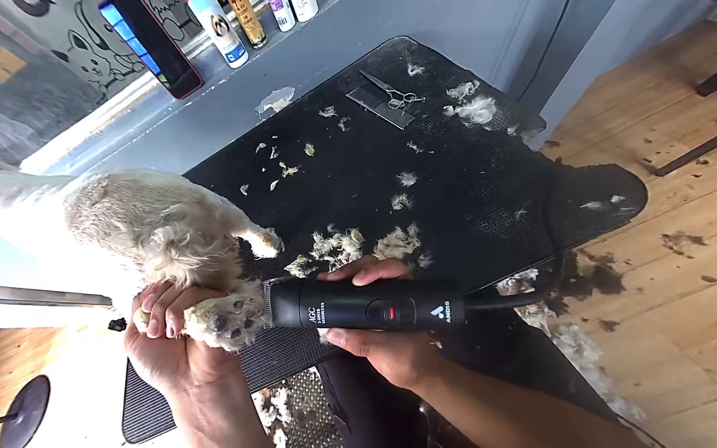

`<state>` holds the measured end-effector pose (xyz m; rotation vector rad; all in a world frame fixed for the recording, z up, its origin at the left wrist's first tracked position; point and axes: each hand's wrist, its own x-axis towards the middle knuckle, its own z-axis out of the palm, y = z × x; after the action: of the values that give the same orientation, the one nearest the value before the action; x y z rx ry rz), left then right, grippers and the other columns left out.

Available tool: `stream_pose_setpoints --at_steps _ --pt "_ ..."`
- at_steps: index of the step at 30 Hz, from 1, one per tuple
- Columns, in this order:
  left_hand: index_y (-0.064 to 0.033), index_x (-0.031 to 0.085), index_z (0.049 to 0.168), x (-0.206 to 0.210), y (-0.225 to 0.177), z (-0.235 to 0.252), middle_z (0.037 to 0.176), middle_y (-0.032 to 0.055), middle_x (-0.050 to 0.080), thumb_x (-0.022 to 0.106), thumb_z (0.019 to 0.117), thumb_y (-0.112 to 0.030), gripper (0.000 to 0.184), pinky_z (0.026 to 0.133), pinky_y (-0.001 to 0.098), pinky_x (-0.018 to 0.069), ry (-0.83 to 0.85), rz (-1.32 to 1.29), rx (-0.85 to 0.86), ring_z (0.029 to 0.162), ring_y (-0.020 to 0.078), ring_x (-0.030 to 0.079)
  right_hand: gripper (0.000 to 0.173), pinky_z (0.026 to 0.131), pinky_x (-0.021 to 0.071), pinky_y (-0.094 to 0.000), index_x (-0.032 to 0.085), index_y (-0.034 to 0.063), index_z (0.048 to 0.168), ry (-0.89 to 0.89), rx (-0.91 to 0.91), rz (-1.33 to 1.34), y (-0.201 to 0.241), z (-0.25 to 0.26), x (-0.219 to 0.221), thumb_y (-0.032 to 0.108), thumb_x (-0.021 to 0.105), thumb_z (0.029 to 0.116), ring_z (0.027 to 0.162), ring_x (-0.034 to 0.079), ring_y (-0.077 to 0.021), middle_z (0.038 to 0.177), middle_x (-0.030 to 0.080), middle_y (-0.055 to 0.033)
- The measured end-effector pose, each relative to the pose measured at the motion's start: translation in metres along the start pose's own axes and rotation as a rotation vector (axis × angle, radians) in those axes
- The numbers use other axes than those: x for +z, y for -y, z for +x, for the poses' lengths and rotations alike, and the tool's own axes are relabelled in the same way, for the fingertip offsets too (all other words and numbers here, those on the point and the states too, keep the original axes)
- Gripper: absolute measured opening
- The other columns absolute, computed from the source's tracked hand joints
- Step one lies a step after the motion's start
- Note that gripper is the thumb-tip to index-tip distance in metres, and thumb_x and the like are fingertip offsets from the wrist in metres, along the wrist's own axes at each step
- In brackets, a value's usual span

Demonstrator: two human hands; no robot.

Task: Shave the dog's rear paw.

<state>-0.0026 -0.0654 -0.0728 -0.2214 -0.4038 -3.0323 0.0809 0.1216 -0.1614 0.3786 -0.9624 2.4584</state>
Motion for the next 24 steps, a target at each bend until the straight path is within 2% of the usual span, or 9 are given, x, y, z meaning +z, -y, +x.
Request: stream_pose_setpoints --at_steps 16,19,21,22,24 --pt "-0.004 0.054 0.07 0.001 0.001 -0.003 0.054 -0.0029 0.049 0.022 0.1044 -0.021 0.05 0.042 0.0135 0.0402 0.0 -0.002 0.028 0.045 0.0017 0.048 0.052 0.099 0.0574 -0.05 0.062 0.0094 0.119 -0.01 0.011 0.109 -0.001 0.007 0.027 -0.014 0.079 0.0751 0.118 0.065 -0.031 0.118 0.066 -0.0156" --pt "-0.0048 0.054 0.071 0.002 0.002 -0.004 0.053 -0.0035 0.048 0.021 0.105 -0.023 0.051 0.042 0.0128 0.0399 -0.007 0.006 0.034 0.044 0.0017 0.048 0.043 0.095 0.058 -0.0471 0.063 0.0126 0.118 -0.131 0.183 0.364 0.007 0.009 0.04 -0.008 0.075 0.0824 0.114 0.067 -0.0273 0.118 0.068 -0.0142" --pt "-0.0044 0.055 0.071 0.0 0.001 -0.005 0.053 -0.0031 0.048 0.021 0.1049 -0.024 0.052 0.042 0.0136 0.0405 0.004 0.003 0.015 0.044 0.0024 0.048 0.032 0.094 0.0583 -0.0503 0.068 0.0148 0.113 -0.274 0.36 0.618 0.017 0.015 0.046 0.001 0.076 0.0854 0.104 0.071 -0.0272 0.111 0.07 -0.0123" --pt "-0.004 0.055 0.071 0.0 0.0 -0.005 0.053 -0.0028 0.048 0.021 0.1044 -0.022 0.051 0.042 0.014 0.0411 0.01 -0.002 0.007 0.044 0.0025 0.049 0.031 0.094 0.058 -0.0514 0.069 0.0145 0.114 -0.292 0.365 0.644 0.019 0.017 0.044 0.002 0.075 0.0862 0.104 0.071 -0.028 0.111 0.07 -0.0129" --pt "-0.0048 0.055 0.071 0.001 0.0 -0.005 0.053 -0.0035 0.048 0.022 0.1047 -0.021 0.05 0.042 0.0138 0.0403 0.007 -0.003 -0.001 0.044 0.0018 0.048 0.041 0.092 0.0592 -0.0483 0.064 0.0168 0.121 -0.196 0.222 0.453 0.012 0.015 0.033 -0.003 0.073 0.0861 0.111 0.069 -0.0259 0.119 0.068 -0.012"
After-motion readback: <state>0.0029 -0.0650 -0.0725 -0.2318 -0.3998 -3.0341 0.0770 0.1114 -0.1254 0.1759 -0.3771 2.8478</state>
